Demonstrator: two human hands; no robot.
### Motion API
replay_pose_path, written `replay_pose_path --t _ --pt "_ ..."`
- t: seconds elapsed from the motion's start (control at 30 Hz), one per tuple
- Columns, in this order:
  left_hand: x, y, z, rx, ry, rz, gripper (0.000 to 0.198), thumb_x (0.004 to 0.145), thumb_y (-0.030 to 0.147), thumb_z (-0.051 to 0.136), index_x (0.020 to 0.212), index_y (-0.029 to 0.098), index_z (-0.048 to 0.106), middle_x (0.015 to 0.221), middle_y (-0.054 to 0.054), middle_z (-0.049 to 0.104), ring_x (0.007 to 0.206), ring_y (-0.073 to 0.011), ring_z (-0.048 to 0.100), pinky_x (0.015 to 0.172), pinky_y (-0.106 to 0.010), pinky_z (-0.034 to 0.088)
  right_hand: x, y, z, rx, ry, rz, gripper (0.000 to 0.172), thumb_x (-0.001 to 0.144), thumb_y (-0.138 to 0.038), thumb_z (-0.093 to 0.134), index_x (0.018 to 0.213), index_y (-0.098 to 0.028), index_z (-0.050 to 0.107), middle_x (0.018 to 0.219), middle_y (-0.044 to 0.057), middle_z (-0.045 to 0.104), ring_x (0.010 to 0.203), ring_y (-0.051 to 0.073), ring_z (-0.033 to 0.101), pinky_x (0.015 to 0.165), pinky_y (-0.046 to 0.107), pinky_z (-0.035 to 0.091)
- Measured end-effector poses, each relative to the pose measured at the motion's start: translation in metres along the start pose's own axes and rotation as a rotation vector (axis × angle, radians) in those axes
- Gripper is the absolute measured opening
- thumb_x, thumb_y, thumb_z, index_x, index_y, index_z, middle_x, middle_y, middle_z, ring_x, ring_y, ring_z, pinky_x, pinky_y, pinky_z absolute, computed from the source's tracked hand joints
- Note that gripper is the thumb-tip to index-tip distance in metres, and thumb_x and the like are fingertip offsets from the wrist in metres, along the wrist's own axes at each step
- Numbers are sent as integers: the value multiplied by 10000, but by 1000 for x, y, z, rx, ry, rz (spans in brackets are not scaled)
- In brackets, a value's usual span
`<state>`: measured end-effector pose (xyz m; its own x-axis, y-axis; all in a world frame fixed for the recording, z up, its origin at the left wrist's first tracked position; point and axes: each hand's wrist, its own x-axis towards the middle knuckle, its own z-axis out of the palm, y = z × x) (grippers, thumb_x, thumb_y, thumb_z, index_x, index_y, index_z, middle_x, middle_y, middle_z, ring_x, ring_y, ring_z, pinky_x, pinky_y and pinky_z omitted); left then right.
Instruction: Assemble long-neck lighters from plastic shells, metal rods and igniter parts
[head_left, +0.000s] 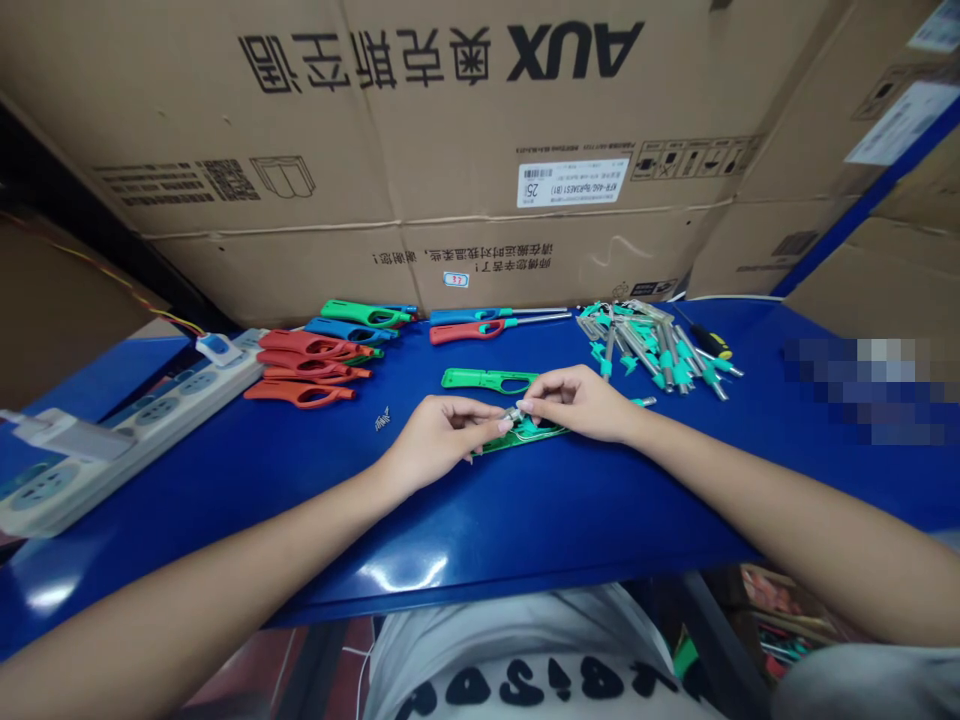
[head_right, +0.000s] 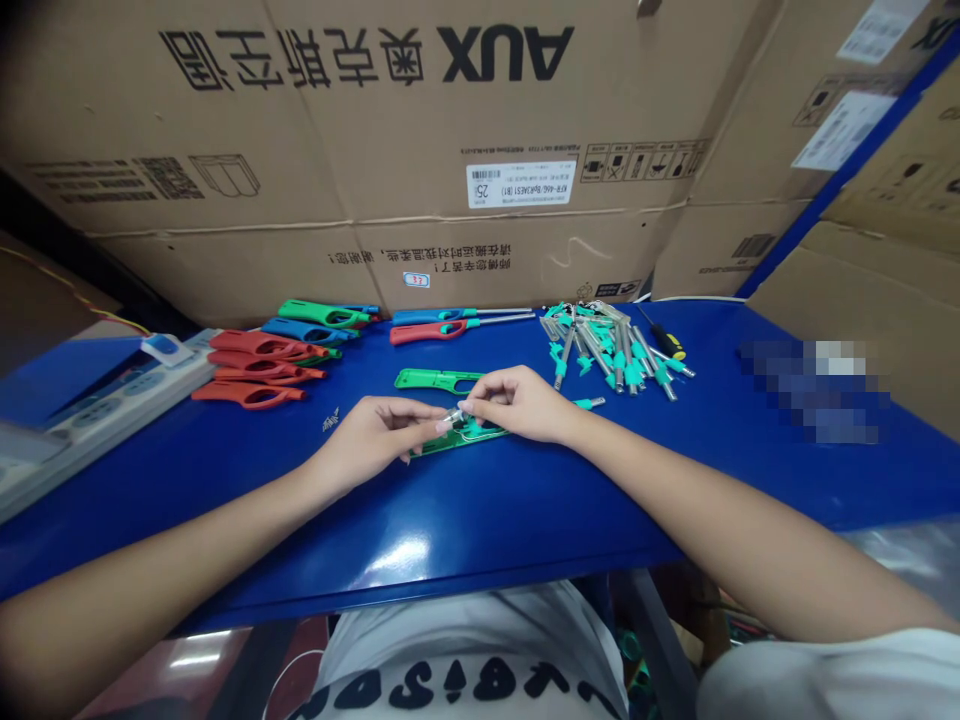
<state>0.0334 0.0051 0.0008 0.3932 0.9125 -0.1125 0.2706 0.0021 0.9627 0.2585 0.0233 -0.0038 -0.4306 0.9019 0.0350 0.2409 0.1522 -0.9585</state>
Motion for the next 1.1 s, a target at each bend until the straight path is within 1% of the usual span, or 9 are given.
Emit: replay_pose_path --t 0.1,0.17,0.27,0.43,0.57,0.7,0.83,0.97,1.1 --pt "-4 3 -5 131 7 79 364 751 401 793 1015 151 778 749 -31 744 589 -117 586 555 -220 468 0 -3 -3 -1 20 7 454 736 -583 768 792 -137 704 682 20 667 558 85 504 517 227 390" --pt "-7 6 -8 252 0 129 292 771 392 780 944 158 764 765 -26 745 643 -131 615 600 -227 469 -1 -5 -4 -16 35 7 459 781 -596 722 787 -137 699 665 13 650 525 72 464 489 221 351" --pt "-11 10 -10 437 -32 186 206 821 379 744 820 173 742 762 -15 736 632 -130 596 582 -231 430 -1 -5 -6 -36 31 -3 459 822 -593 679 794 -136 698 645 1 625 486 58 408 462 223 307" --pt "-13 11 -11 651 -37 350 121 850 308 735 853 189 755 880 -26 726 722 -143 605 654 -245 431 -1 -4 -6 -58 16 -23 425 853 -555 655 820 -135 705 694 11 642 501 63 423 487 233 331" --pt "-13 9 -11 721 -46 343 127 855 294 732 913 183 752 928 -35 721 714 -145 608 647 -248 435 -1 -4 -6 -63 14 -25 412 852 -545 658 823 -136 706 703 13 650 531 73 458 513 236 359" --pt "-15 11 -11 745 -39 348 206 862 311 734 1020 181 746 958 -44 726 720 -150 627 657 -251 455 -2 -4 -6 -71 12 -33 412 847 -542 668 835 -133 717 711 22 665 563 88 508 544 238 403" --pt "-16 13 -12 739 -71 388 145 928 263 656 989 196 769 939 -48 732 772 -162 656 693 -254 473 -5 -2 -7 -95 -35 -79 383 857 -516 678 883 -142 753 759 55 723 653 133 617 612 257 479" --pt "-14 11 -12 735 -85 416 140 929 218 657 965 187 789 920 -56 726 800 -168 672 721 -257 490 -9 0 -6 -144 -90 -180 344 895 -464 653 913 -145 780 884 93 783 764 178 698 682 285 530" --pt "-16 12 -10 789 -82 432 157 932 205 645 982 189 794 910 -61 718 800 -174 678 717 -258 497 -13 -1 -5 -295 -113 -295 316 925 -406 626 949 -144 800 885 96 795 686 162 677 590 266 485"
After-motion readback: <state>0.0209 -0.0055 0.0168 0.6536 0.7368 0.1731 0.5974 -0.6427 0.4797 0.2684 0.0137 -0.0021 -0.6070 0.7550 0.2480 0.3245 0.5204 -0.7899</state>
